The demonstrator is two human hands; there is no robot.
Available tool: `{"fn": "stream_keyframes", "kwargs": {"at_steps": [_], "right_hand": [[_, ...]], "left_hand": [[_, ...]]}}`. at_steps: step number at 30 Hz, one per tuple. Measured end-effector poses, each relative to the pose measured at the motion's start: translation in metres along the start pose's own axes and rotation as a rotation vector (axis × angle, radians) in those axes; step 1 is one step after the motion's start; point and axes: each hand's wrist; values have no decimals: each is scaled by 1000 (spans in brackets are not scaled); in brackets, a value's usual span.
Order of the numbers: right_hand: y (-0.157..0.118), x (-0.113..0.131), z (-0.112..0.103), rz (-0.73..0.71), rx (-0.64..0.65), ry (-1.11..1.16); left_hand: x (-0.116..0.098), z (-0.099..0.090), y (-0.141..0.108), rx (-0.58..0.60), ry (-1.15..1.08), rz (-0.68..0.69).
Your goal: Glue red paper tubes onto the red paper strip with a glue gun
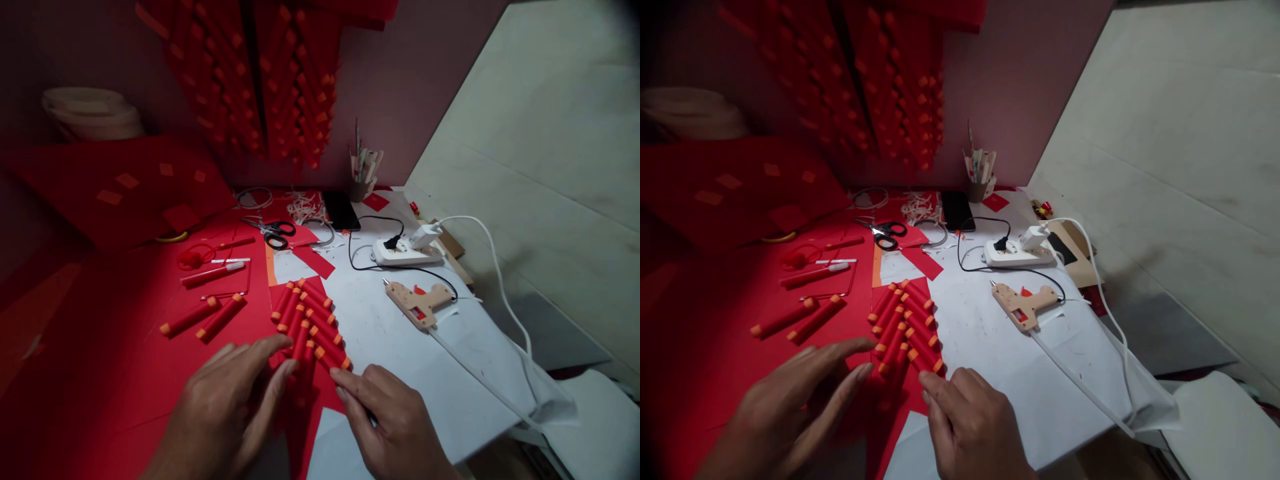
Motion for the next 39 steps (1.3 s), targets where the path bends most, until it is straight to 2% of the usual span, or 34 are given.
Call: {"fn": "stream_keyframes", "kwargs": {"at_steps": [9,16,23,25,27,29,31,33,36,39], "right_hand": [[4,-1,2,-54,-51,-43],[4,-3,3,-77,-48,-51],[2,-1,5,-60,-84,-35],[1,-1,6,-50,-94,-32],[1,-1,7,-44,-95,-30],[0,-2,6,-45,-79,-26],[-1,-4,6,-62,-54,-25],[-2,-7,7,-84,-37,-28],[-6,-12,9,-91,-22,-34],[-7,-14,12,-91,-9,-40]], "left_hand": [[-2,5,-1,87,-165,-193],[-1,1,6,140,-372,-464],[6,1,14,98,-667,-749],[-2,-7,17,103,-605,-732],[-12,-19,23,103,-451,-629],[-18,-31,35,105,-350,-519],[-15,-37,54,143,-285,-454],[-2,-35,77,231,-134,-468],[28,-19,108,355,-22,-511],[51,-1,124,485,50,-535]]}}
Point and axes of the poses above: each hand's wrist, its own y-axis towards the middle knuckle, its own z-axis out of the palm, x = y × z, and after that the axes turned 1 degree about -y, right-handed
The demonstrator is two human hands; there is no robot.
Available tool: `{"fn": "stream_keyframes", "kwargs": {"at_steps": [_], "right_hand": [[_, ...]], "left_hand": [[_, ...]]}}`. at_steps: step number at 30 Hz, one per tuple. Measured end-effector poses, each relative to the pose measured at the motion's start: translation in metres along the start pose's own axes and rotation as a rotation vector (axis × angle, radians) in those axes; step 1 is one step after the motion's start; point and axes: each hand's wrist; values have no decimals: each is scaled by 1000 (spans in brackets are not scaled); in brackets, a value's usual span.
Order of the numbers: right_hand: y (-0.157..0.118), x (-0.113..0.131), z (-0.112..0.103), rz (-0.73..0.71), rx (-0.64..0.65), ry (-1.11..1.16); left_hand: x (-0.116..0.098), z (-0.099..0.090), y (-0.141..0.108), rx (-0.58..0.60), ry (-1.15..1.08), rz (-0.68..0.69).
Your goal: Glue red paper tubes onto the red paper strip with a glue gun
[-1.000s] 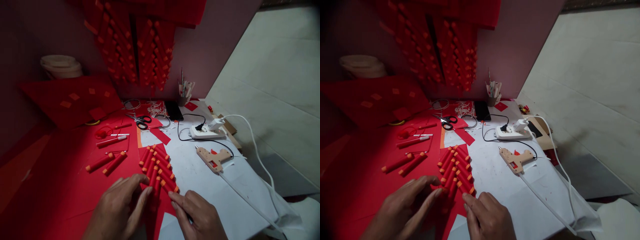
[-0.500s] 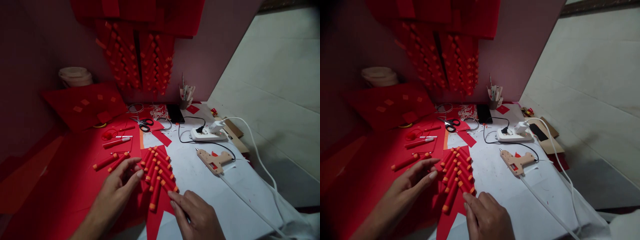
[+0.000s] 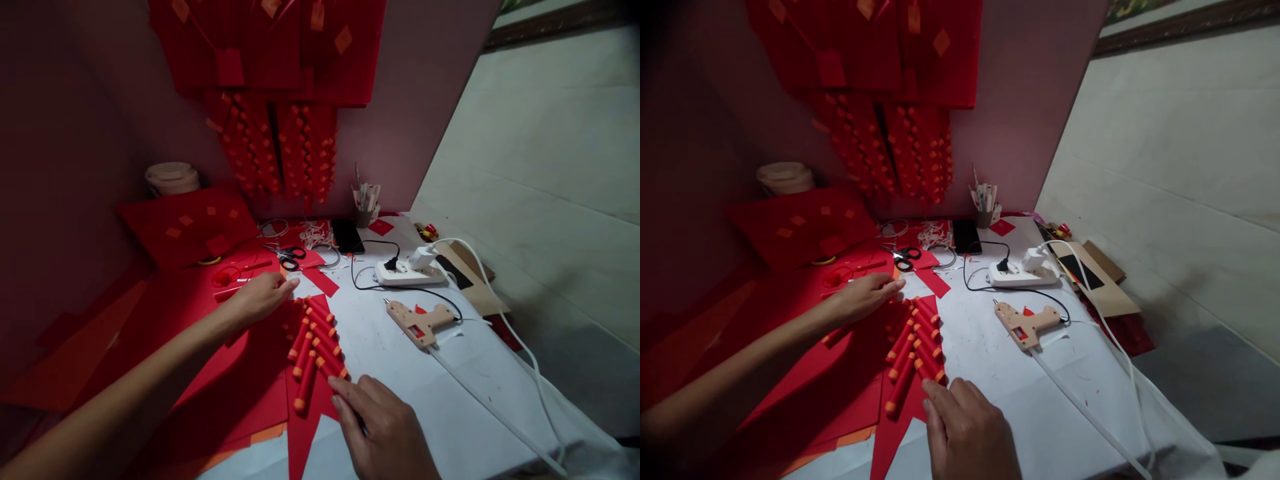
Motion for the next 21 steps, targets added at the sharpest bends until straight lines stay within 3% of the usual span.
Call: {"fn": "stream_keyframes", "kwargs": {"at_steps": [4,11,16,21], "right_hand": [[0,0,1,1,-9,-6],[-2,-2,5,-21,-46,-38],[-3,-4,7,-11,-44,-34],[-2,-2,5,5,-37,-16]], "left_hand": [[2,9,10,68,68,-9],[-3,5,10,88,33,-40],[-4,6,9,71,-143,-49],[0,17,5,129,-477,-89]]}}
Point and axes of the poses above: each hand's wrist, its own y-axis towards the middle knuckle, its own z-axis out of the palm, x = y × z, and after that the axes turned 1 degree about -y, right-handed
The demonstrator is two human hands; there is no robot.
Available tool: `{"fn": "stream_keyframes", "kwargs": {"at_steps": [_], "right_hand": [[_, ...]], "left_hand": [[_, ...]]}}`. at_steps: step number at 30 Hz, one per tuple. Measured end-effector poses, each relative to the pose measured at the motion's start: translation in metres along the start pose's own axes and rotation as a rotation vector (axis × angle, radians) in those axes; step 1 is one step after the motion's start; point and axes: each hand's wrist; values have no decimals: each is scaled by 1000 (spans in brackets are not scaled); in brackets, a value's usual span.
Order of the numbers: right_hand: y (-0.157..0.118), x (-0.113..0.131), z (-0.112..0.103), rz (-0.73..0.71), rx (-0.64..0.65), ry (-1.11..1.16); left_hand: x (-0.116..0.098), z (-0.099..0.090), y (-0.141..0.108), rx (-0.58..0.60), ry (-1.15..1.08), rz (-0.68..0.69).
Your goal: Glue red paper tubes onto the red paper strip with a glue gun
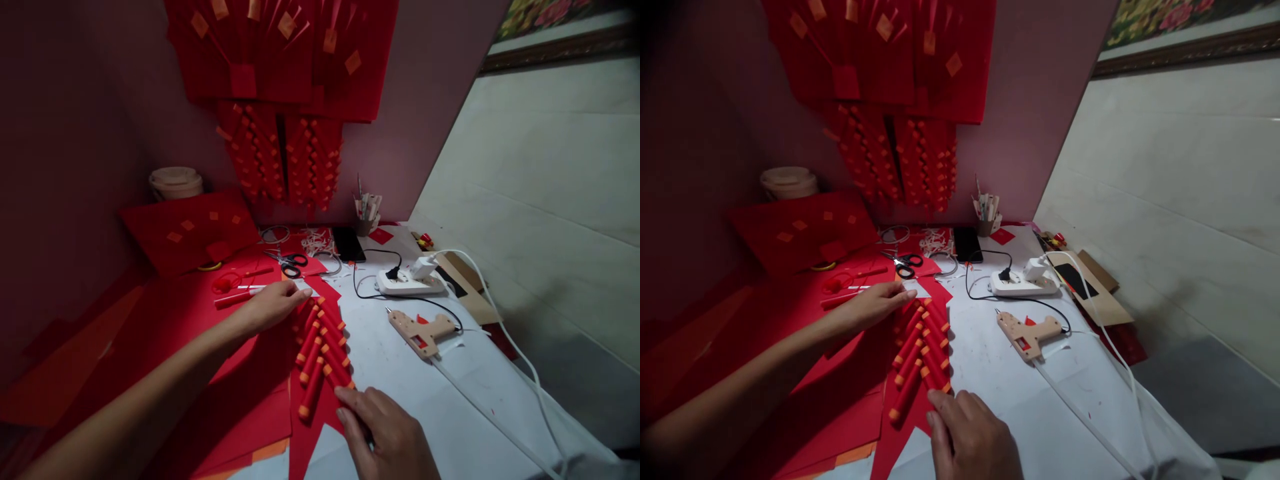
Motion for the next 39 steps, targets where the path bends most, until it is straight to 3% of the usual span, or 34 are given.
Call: {"fn": "stream_keyframes", "kwargs": {"at_steps": [8,17,27,39], "right_hand": [[2,3,-3,22,12,8],[5,6,-5,35,-9,-1],[5,7,-7,42,-47,-5],[5,12,-11,35,-69,-11]], "left_hand": [[9,14,-17,230,-650,-47],[2,35,-57,548,-1008,-16],[15,62,-68,435,-1103,-27],[11,70,-78,279,-1034,-76]]}}
Point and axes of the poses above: each hand's wrist, its own y-axis towards the middle knuckle, its own z-axis out of the palm, x = y × z, and after that the axes turned 1 degree about -y, right-handed
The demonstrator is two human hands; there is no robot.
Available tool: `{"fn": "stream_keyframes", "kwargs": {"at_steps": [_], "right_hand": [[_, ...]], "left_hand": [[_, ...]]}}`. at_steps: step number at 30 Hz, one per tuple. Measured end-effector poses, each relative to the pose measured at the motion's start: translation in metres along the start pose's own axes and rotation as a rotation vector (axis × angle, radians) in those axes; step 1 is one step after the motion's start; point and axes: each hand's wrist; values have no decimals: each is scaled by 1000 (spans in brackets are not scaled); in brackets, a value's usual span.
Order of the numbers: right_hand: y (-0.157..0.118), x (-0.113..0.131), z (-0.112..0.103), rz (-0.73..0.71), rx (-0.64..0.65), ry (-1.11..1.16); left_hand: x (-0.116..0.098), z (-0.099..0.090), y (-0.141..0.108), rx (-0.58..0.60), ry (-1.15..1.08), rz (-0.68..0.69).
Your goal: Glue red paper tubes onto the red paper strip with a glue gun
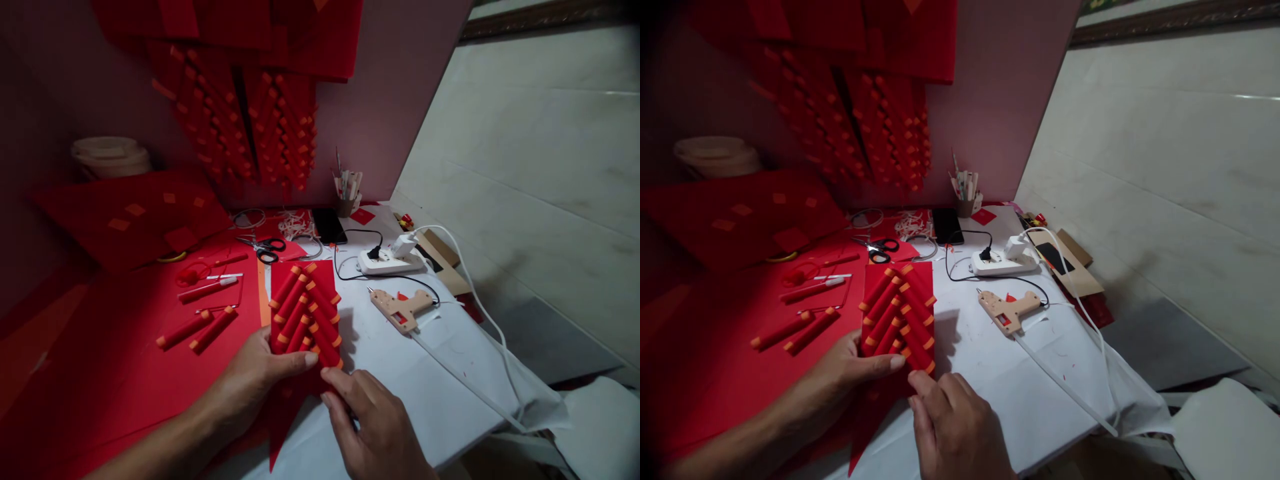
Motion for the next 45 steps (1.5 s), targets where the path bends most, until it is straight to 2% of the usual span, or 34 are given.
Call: {"fn": "stream_keyframes", "kwargs": {"at_steps": [12,14,18,20,23,27,37,45], "right_hand": [[-1,-2,0,-27,-32,14],[-2,1,-1,14,-65,17],[-3,6,-4,228,-148,41],[-3,5,-6,265,-171,47],[-2,1,-7,243,-131,58],[-2,-1,-7,212,-95,68],[-6,3,-10,329,-28,185],[-5,2,-8,334,-28,224]], "left_hand": [[4,5,-2,-53,-14,38],[4,5,-2,-52,-19,47],[2,5,-5,-52,-1,79],[2,6,-6,-43,1,82],[5,5,-6,-7,-5,65],[11,3,-4,25,116,84],[11,13,-11,-26,326,239],[15,12,-7,-52,318,259]]}}
Point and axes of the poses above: each hand's wrist, its own y-axis towards the middle knuckle, its own z-axis out of the palm, x = y × z, and after that the axes turned 1 degree about -y, right-handed
